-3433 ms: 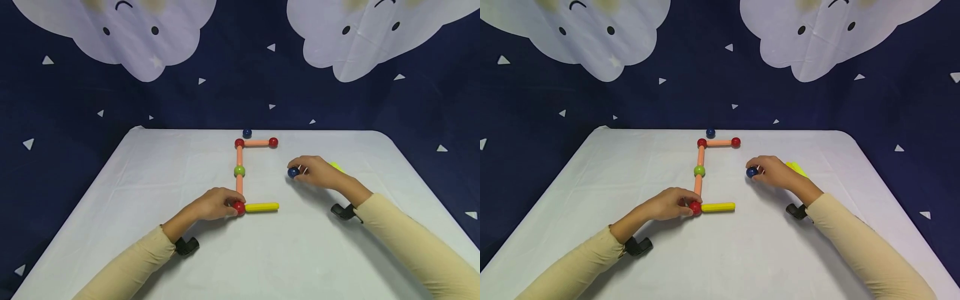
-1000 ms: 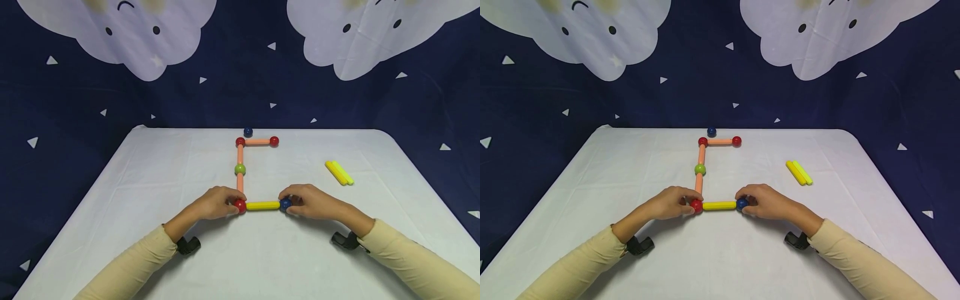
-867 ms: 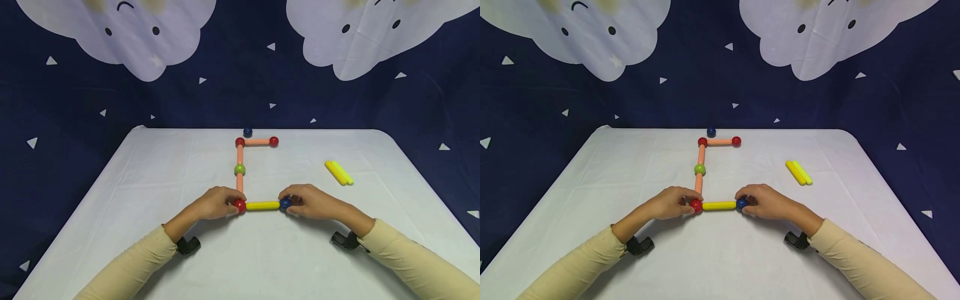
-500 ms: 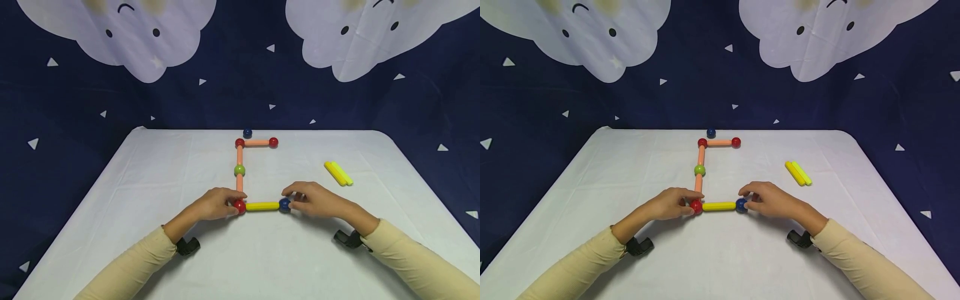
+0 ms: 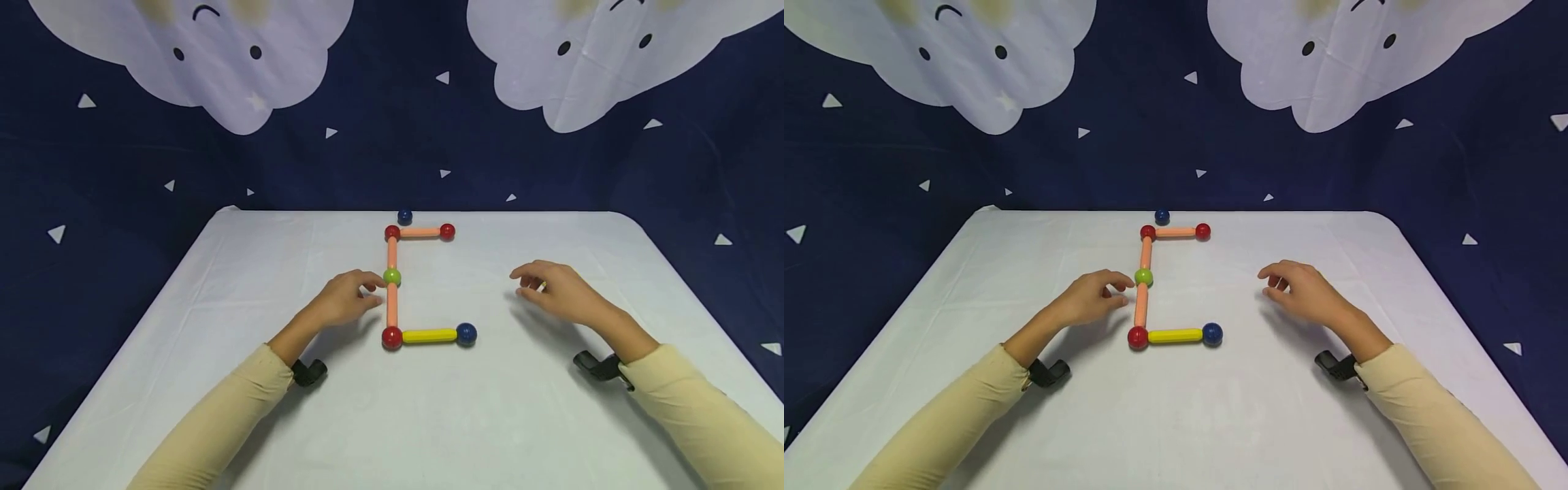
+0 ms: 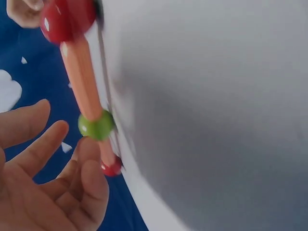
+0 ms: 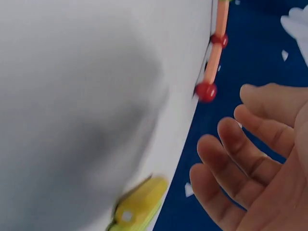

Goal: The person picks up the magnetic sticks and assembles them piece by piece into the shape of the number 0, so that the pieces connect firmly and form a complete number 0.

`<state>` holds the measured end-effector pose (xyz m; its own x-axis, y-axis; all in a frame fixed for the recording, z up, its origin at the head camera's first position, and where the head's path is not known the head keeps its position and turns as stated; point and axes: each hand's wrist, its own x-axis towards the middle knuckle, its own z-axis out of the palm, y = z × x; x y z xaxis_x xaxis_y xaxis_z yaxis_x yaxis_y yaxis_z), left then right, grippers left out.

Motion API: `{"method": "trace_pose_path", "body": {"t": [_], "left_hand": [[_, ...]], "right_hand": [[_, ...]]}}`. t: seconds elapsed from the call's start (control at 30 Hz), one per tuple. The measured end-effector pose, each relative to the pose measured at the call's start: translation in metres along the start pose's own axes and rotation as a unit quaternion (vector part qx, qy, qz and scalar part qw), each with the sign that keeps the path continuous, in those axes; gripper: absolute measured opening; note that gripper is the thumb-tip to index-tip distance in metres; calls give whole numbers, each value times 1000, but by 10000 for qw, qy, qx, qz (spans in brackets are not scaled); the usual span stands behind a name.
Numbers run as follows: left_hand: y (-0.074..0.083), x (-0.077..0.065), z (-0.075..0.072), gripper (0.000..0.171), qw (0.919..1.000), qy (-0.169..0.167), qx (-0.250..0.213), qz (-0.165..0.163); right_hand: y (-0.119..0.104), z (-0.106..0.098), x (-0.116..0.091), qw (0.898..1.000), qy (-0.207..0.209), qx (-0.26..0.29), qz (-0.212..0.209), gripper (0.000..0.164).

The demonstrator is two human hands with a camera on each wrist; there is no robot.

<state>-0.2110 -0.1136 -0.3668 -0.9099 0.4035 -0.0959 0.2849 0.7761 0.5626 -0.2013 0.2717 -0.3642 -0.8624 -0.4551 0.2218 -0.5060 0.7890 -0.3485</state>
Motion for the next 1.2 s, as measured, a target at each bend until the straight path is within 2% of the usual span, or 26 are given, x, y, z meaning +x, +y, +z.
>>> {"method": "trace_pose_path", "body": {"t": [0.2,0.37,0.5,0.73,0.97,1.2], "left_hand": [[-4,21,4,37,9996,132,46,-246],[0,33,4,42,9996,200,157,-129],[3,42,3,43,9997,15,245,-90],[3,52,5,44,9985,-275,220,-425],[3,58,7,38,9987,-304,74,-409],[3,60,5,35,9981,-310,11,-537]], "right_hand": [[23,-7,0,9945,-137,-558,874,27],[36,-8,-1,9829,-441,-950,1512,33],[38,-4,-2,9766,-532,-1088,1777,34],[36,0,4,9823,-494,-843,1596,29],[37,2,7,9809,-567,-706,1724,36],[32,5,12,9827,-741,-517,1615,35]]}}
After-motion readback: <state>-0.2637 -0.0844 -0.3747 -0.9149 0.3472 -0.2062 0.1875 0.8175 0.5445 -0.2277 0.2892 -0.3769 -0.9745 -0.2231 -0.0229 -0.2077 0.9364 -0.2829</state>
